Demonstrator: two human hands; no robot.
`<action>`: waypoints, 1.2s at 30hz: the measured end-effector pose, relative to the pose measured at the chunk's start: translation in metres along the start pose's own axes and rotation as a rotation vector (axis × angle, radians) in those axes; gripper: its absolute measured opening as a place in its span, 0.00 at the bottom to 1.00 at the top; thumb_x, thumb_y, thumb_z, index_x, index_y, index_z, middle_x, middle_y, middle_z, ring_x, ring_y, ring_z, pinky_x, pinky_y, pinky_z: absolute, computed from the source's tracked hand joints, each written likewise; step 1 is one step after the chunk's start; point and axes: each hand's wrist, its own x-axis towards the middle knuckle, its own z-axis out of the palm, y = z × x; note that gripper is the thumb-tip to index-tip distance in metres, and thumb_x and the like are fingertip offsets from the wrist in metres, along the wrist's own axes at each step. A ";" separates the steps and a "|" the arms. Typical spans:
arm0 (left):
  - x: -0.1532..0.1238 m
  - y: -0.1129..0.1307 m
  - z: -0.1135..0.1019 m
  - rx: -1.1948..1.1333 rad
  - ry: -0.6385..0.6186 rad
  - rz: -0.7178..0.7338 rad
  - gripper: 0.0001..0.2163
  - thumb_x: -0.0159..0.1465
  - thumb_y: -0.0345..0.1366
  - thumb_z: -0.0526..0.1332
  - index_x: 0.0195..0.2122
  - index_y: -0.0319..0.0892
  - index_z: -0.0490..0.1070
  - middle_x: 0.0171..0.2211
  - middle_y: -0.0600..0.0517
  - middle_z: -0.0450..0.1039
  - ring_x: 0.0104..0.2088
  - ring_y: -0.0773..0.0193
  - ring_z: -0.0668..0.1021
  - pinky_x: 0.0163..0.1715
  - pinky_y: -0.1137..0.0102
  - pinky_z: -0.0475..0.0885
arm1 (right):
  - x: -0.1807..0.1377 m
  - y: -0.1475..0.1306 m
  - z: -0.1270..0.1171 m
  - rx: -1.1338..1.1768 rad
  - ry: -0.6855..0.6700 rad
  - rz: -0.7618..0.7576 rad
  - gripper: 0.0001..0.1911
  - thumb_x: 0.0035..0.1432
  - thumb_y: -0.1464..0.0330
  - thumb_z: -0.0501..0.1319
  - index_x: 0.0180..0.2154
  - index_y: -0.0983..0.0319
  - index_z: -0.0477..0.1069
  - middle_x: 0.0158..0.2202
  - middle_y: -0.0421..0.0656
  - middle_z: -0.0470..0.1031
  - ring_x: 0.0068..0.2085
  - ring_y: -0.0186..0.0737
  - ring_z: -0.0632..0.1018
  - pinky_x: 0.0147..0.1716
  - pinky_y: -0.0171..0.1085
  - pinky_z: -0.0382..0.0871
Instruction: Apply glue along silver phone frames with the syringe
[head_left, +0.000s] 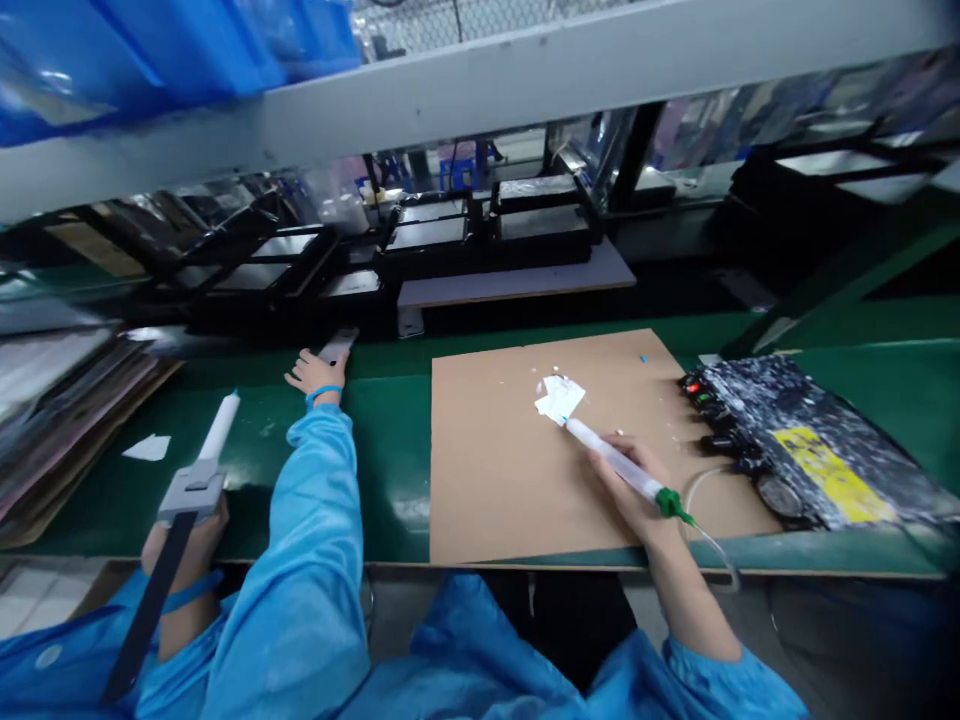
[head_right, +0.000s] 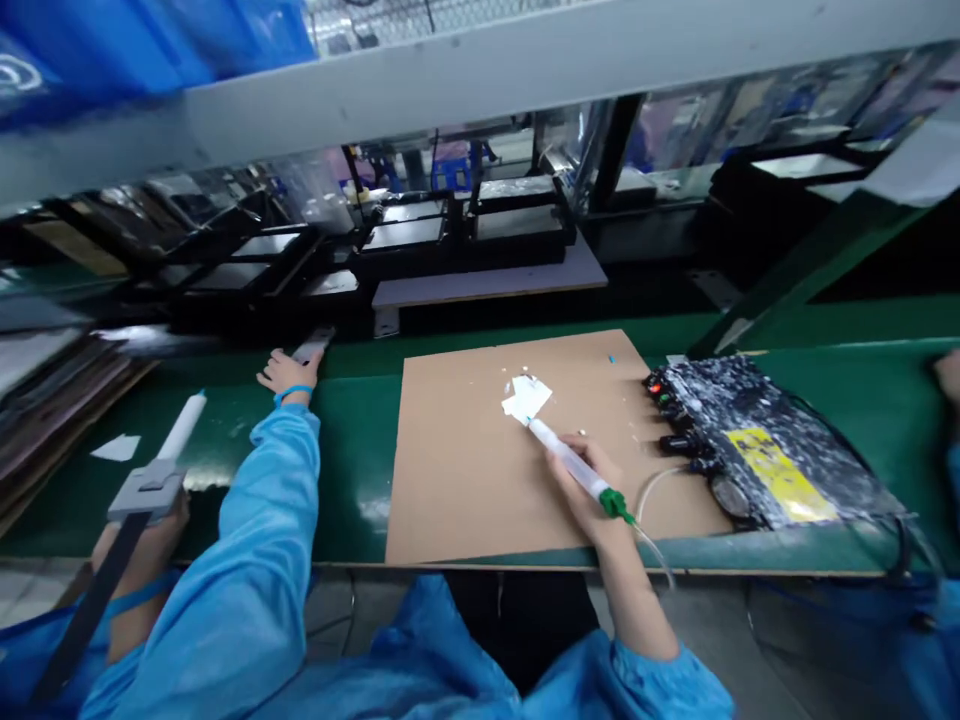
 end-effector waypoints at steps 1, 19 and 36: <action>-0.004 0.000 -0.003 -0.010 0.012 0.062 0.41 0.69 0.56 0.67 0.70 0.30 0.58 0.67 0.26 0.71 0.71 0.32 0.70 0.77 0.36 0.50 | 0.000 -0.001 0.001 -0.007 -0.012 -0.001 0.24 0.62 0.45 0.72 0.45 0.58 0.83 0.43 0.51 0.87 0.38 0.51 0.86 0.37 0.44 0.82; -0.220 0.038 -0.054 -0.609 -0.811 1.023 0.44 0.58 0.49 0.79 0.73 0.48 0.63 0.71 0.40 0.70 0.72 0.42 0.73 0.74 0.45 0.67 | -0.002 -0.012 0.003 0.057 -0.049 -0.001 0.16 0.64 0.53 0.72 0.45 0.57 0.82 0.39 0.45 0.86 0.34 0.44 0.83 0.34 0.40 0.75; -0.283 0.110 -0.033 -0.748 -0.899 1.092 0.42 0.61 0.54 0.79 0.73 0.52 0.64 0.66 0.45 0.74 0.65 0.45 0.80 0.66 0.50 0.77 | -0.008 -0.015 -0.012 -0.277 -0.137 -0.047 0.21 0.73 0.52 0.68 0.58 0.58 0.78 0.55 0.46 0.83 0.49 0.46 0.83 0.48 0.50 0.85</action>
